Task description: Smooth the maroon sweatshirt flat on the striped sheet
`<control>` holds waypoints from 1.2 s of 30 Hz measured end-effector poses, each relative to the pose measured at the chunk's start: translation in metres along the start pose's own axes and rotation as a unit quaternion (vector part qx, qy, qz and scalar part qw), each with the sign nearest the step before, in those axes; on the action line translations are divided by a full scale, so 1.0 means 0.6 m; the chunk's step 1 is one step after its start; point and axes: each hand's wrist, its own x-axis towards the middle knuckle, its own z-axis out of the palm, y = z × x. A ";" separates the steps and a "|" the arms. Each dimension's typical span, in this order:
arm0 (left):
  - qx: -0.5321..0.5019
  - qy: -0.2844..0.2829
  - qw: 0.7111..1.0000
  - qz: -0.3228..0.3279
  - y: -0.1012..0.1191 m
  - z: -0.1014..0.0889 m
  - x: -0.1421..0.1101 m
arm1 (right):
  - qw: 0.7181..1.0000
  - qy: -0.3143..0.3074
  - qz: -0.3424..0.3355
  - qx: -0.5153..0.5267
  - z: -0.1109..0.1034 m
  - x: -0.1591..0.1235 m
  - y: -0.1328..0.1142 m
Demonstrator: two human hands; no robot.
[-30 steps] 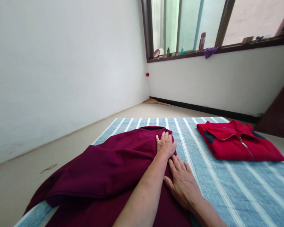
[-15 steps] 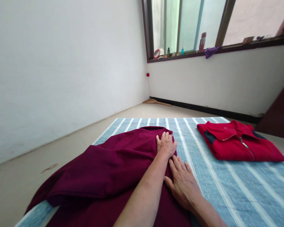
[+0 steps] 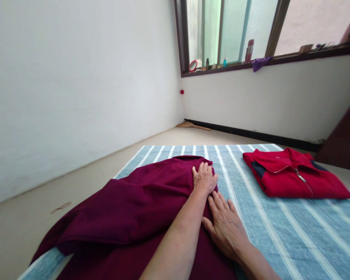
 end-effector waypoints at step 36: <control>-0.038 0.130 0.986 -0.099 -0.011 -0.057 0.006 | 1.000 0.011 0.002 0.009 -0.004 -0.001 -0.003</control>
